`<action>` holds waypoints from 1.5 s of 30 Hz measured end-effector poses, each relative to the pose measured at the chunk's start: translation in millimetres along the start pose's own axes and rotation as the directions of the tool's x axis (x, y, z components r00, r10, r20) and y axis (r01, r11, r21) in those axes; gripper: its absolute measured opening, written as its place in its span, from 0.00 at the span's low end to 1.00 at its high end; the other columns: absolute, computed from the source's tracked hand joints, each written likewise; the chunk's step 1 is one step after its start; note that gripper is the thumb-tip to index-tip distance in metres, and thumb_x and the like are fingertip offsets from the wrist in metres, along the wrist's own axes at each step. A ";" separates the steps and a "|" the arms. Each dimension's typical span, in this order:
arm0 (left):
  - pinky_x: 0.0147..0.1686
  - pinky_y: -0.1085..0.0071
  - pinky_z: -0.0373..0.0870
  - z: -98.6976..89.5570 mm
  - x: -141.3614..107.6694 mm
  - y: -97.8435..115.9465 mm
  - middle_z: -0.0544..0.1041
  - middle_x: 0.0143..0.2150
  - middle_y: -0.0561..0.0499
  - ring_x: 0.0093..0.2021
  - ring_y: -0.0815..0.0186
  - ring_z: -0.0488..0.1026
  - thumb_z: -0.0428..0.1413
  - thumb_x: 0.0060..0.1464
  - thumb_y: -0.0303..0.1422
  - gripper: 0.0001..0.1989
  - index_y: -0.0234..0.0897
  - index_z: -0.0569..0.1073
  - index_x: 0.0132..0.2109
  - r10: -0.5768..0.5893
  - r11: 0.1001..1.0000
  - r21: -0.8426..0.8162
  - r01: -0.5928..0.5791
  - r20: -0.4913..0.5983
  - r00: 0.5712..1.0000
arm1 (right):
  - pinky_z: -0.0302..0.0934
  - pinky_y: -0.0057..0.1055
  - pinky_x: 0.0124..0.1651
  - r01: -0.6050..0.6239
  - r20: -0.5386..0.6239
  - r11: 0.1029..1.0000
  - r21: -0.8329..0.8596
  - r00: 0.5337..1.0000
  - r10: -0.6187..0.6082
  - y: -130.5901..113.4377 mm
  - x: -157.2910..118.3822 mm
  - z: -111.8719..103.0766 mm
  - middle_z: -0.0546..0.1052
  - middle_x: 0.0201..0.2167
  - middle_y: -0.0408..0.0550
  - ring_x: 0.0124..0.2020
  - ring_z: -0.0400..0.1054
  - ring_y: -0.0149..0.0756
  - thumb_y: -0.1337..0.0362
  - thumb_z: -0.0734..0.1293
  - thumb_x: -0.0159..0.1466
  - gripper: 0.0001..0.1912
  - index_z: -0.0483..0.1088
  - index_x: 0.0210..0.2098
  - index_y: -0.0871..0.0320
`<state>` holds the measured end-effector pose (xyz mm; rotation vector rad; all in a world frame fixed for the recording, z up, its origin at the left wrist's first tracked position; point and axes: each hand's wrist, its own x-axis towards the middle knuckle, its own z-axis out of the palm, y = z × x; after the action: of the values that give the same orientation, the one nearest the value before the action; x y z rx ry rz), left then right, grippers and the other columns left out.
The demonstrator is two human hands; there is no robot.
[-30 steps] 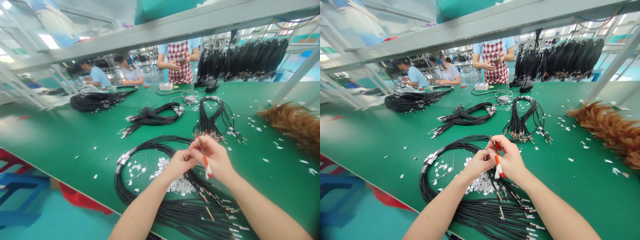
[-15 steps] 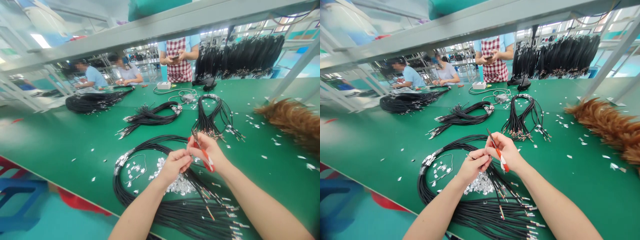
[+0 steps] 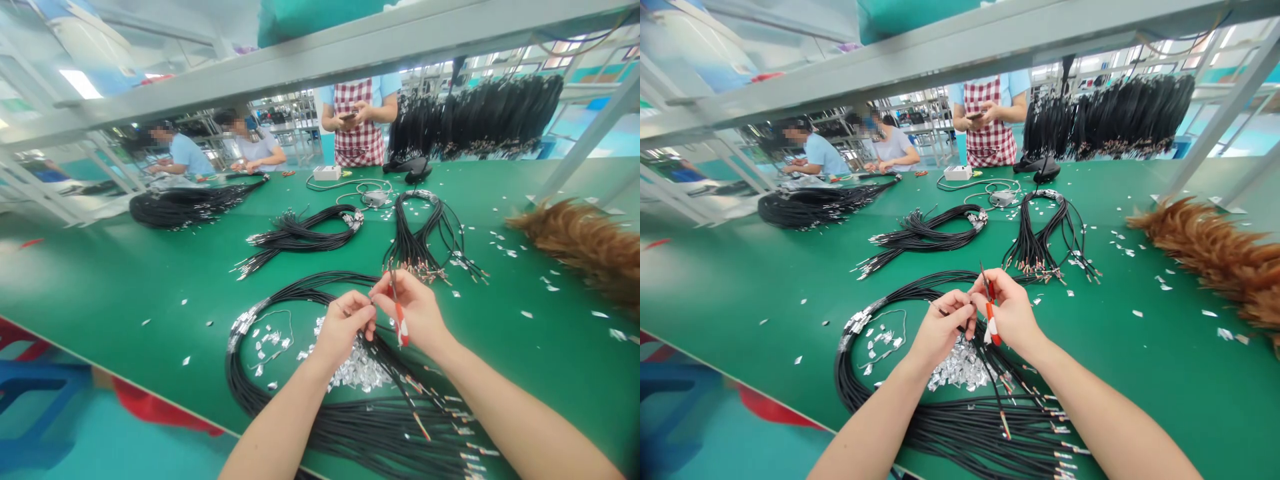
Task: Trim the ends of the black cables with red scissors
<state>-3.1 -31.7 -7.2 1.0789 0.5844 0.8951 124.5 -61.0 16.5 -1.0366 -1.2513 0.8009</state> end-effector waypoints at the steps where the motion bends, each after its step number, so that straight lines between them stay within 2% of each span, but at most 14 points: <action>1: 0.15 0.78 0.55 0.5 -0.3 0.8 0.68 0.20 0.55 0.16 0.75 0.62 0.57 0.45 0.33 0.08 0.33 0.67 0.27 -0.011 1.000 -0.012 0.011 -0.001 1.000 | 0.61 0.30 0.33 0.001 -0.002 1.000 -0.013 1.000 -0.001 -0.5 0.2 -0.1 0.69 0.26 0.43 0.28 0.65 0.29 0.66 0.66 0.54 0.05 0.64 0.28 0.57; 5: 0.14 0.79 0.47 2.4 -1.3 5.1 0.66 0.21 0.55 0.16 0.78 0.57 0.58 0.45 0.35 0.10 0.32 0.67 0.28 -0.086 0.995 -0.046 0.085 -0.017 0.996 | 0.61 0.30 0.32 0.008 -0.022 1.000 -0.010 1.000 -0.008 -0.6 1.8 0.7 0.69 0.25 0.42 0.26 0.64 0.29 0.66 0.66 0.54 0.05 0.63 0.27 0.57; 9: 0.16 0.79 0.44 2.5 -2.2 5.9 0.65 0.20 0.55 0.17 0.78 0.56 0.58 0.45 0.35 0.11 0.32 0.67 0.28 -0.098 0.994 -0.051 0.096 -0.038 0.995 | 0.62 0.31 0.34 0.019 -0.019 1.000 0.018 1.000 -0.018 0.5 1.2 2.3 0.70 0.27 0.43 0.28 0.64 0.30 0.67 0.67 0.53 0.06 0.64 0.29 0.57; 15: 0.16 0.78 0.40 -5.1 -1.6 4.2 0.61 0.17 0.56 0.16 0.79 0.52 0.57 0.46 0.36 0.11 0.31 0.68 0.26 -0.134 0.990 -0.046 0.136 0.050 0.990 | 0.60 0.29 0.31 -0.018 0.001 0.999 0.033 1.000 0.018 -2.8 0.8 1.0 0.69 0.24 0.41 0.25 0.63 0.28 0.68 0.67 0.52 0.06 0.63 0.26 0.57; 21: 0.16 0.78 0.41 -7.9 1.5 5.7 0.61 0.18 0.56 0.16 0.79 0.54 0.58 0.45 0.36 0.11 0.31 0.67 0.27 -0.196 0.971 -0.112 0.211 0.131 0.972 | 0.60 0.29 0.31 -0.045 0.008 0.994 0.097 0.999 0.044 0.2 2.6 1.4 0.68 0.23 0.40 0.25 0.63 0.28 0.68 0.67 0.51 0.07 0.62 0.26 0.57; 23: 0.15 0.78 0.42 -3.5 1.3 3.6 0.61 0.19 0.57 0.16 0.79 0.53 0.59 0.43 0.35 0.11 0.32 0.67 0.30 -0.147 0.982 -0.105 0.155 0.083 0.986 | 0.60 0.28 0.31 -0.039 -0.024 0.994 0.106 0.999 0.042 1.5 2.7 3.4 0.68 0.23 0.39 0.25 0.63 0.28 0.68 0.67 0.51 0.08 0.61 0.27 0.57; 25: 0.15 0.78 0.42 1.1 0.5 0.1 0.61 0.20 0.59 0.14 0.80 0.51 0.60 0.42 0.33 0.11 0.34 0.67 0.32 -0.054 0.997 -0.060 0.054 -0.011 0.998 | 0.60 0.28 0.31 -0.042 -0.062 0.994 0.103 0.997 0.049 1.8 2.3 6.2 0.67 0.24 0.39 0.26 0.63 0.28 0.68 0.66 0.52 0.07 0.60 0.27 0.57; 28: 0.14 0.79 0.42 3.9 -0.8 -3.3 0.60 0.18 0.60 0.13 0.81 0.50 0.61 0.41 0.34 0.11 0.35 0.67 0.31 0.042 0.999 0.022 -0.040 -0.127 0.991 | 0.60 0.28 0.32 -0.061 -0.066 0.995 0.076 0.996 0.066 1.5 1.7 9.0 0.67 0.24 0.40 0.26 0.63 0.28 0.68 0.65 0.53 0.07 0.60 0.27 0.57; 30: 0.13 0.79 0.43 1.7 -0.7 -2.0 0.62 0.18 0.59 0.14 0.80 0.52 0.60 0.43 0.35 0.10 0.33 0.68 0.29 0.052 0.998 0.027 -0.049 -0.150 0.987 | 0.60 0.28 0.32 -0.050 -0.037 0.999 0.009 0.998 0.050 2.6 1.9 7.3 0.67 0.24 0.40 0.26 0.64 0.29 0.67 0.64 0.54 0.06 0.60 0.28 0.56; 32: 0.13 0.78 0.43 -2.8 0.4 1.8 0.65 0.19 0.56 0.14 0.79 0.54 0.59 0.43 0.35 0.10 0.32 0.70 0.29 0.040 0.999 -0.009 -0.042 -0.144 0.989 | 0.58 0.27 0.30 -0.004 0.012 0.986 -0.165 1.000 0.006 4.9 2.9 2.2 0.68 0.24 0.41 0.25 0.63 0.29 0.66 0.63 0.54 0.04 0.61 0.28 0.56; 34: 0.13 0.78 0.44 -8.0 1.7 6.2 0.67 0.20 0.55 0.13 0.79 0.54 0.59 0.43 0.35 0.10 0.32 0.70 0.29 0.027 0.998 -0.055 -0.035 -0.140 0.990 | 0.56 0.26 0.28 0.076 0.109 0.908 -0.412 0.993 -0.034 7.3 4.2 -4.7 0.68 0.23 0.41 0.24 0.61 0.29 0.64 0.64 0.54 0.04 0.63 0.29 0.56; 37: 0.13 0.78 0.43 -13.4 2.9 10.1 0.64 0.18 0.57 0.13 0.80 0.54 0.58 0.44 0.35 0.09 0.32 0.70 0.28 0.020 0.994 -0.102 -0.035 -0.141 0.990 | 0.52 0.25 0.26 0.197 0.254 0.701 -0.686 0.967 -0.023 8.2 5.2 -12.6 0.68 0.20 0.40 0.21 0.60 0.29 0.59 0.66 0.53 0.08 0.66 0.29 0.56; 40: 0.14 0.79 0.43 -14.4 2.8 10.4 0.63 0.17 0.57 0.13 0.80 0.53 0.58 0.44 0.34 0.09 0.32 0.70 0.28 0.026 0.994 -0.101 -0.040 -0.132 0.991 | 0.49 0.25 0.24 0.247 0.296 0.567 -0.786 0.955 -0.006 5.9 4.7 -14.1 0.69 0.19 0.41 0.21 0.61 0.30 0.56 0.66 0.54 0.10 0.66 0.28 0.56; 45: 0.14 0.79 0.43 -12.7 1.9 8.9 0.63 0.16 0.58 0.13 0.80 0.52 0.59 0.43 0.36 0.10 0.32 0.70 0.28 0.029 0.998 -0.045 -0.036 -0.156 0.987 | 0.48 0.25 0.25 0.295 0.323 0.493 -0.819 0.946 -0.028 3.3 3.3 -11.7 0.71 0.21 0.43 0.22 0.63 0.32 0.56 0.65 0.55 0.10 0.67 0.27 0.56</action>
<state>-14.9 -22.1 -3.8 0.9837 0.6734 1.0231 136.8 -58.9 14.5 -1.5982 -2.0591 0.0823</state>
